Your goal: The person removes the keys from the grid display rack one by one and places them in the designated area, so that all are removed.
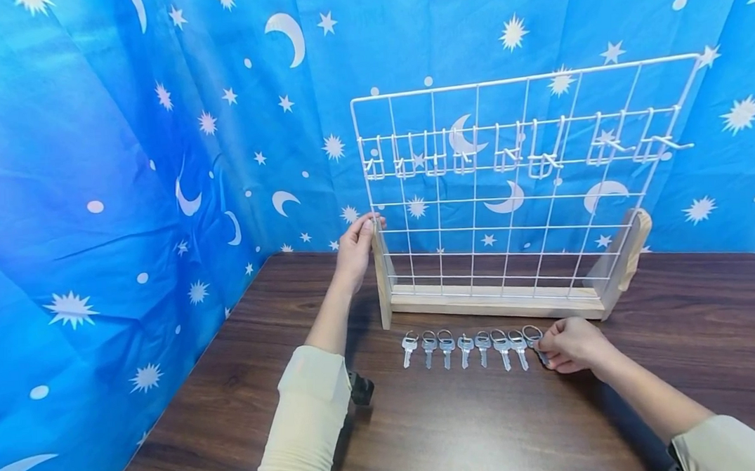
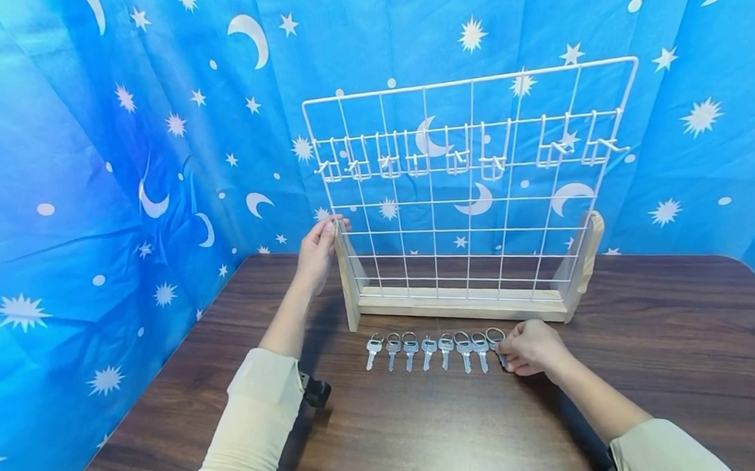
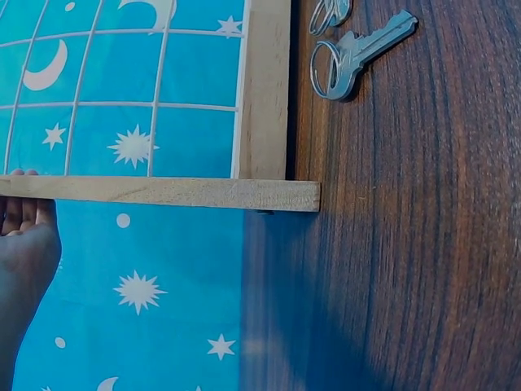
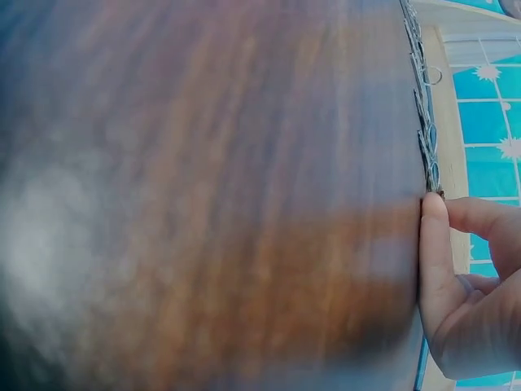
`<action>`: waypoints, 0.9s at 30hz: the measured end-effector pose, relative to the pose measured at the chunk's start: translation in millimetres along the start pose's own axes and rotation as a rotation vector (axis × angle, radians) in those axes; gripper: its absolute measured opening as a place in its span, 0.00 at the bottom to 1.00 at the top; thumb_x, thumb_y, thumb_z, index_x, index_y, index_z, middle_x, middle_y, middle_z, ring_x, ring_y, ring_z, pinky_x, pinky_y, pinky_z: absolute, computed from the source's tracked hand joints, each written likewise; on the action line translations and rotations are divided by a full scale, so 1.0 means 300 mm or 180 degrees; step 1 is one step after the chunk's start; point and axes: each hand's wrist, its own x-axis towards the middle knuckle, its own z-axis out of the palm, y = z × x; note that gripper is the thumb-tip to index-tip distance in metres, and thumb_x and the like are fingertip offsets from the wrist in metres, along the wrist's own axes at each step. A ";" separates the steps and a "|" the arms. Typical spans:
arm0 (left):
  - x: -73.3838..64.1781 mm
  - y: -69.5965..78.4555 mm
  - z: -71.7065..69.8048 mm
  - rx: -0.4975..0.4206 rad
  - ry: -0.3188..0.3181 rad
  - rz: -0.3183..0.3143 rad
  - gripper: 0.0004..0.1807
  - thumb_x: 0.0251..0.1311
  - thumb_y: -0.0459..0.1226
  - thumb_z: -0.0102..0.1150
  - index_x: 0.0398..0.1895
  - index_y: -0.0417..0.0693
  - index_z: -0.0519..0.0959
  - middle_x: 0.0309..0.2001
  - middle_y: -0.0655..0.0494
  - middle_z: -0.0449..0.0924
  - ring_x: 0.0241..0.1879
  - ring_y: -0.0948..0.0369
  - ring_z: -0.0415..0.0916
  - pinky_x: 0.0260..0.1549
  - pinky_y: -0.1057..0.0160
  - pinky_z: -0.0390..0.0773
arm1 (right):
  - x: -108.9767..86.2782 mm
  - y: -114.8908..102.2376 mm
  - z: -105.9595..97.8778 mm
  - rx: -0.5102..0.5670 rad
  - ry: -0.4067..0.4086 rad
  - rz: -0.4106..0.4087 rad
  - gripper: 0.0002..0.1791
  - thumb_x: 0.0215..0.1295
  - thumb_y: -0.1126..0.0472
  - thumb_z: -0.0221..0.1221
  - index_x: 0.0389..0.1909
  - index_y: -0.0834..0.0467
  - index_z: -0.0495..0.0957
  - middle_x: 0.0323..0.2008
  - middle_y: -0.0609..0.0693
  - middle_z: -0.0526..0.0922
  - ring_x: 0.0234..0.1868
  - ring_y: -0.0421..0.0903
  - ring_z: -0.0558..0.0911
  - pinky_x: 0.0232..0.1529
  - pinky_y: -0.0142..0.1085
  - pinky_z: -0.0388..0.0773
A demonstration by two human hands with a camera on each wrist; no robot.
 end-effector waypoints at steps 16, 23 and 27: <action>-0.002 0.008 0.002 0.0087 -0.0014 -0.0032 0.19 0.71 0.39 0.40 0.56 0.36 0.71 0.51 0.41 0.76 0.53 0.53 0.72 0.54 0.58 0.70 | -0.007 -0.014 0.004 -0.0294 0.0127 -0.0062 0.05 0.53 0.69 0.56 0.23 0.67 0.73 0.14 0.50 0.77 0.15 0.43 0.79 0.19 0.37 0.80; 0.009 0.001 0.014 0.0007 -0.0047 -0.0055 0.20 0.72 0.39 0.39 0.58 0.34 0.69 0.54 0.38 0.73 0.55 0.51 0.71 0.56 0.60 0.68 | -0.021 -0.028 -0.039 -0.0047 -0.0039 -0.0085 0.08 0.60 0.67 0.53 0.28 0.69 0.69 0.17 0.53 0.79 0.17 0.44 0.80 0.21 0.38 0.80; 0.011 0.003 0.017 0.0215 -0.0076 -0.0042 0.21 0.72 0.40 0.37 0.59 0.36 0.69 0.54 0.40 0.74 0.55 0.52 0.71 0.56 0.60 0.68 | -0.059 -0.054 -0.115 0.0089 0.0073 -0.0355 0.13 0.66 0.64 0.48 0.37 0.75 0.67 0.21 0.59 0.81 0.21 0.46 0.82 0.25 0.40 0.82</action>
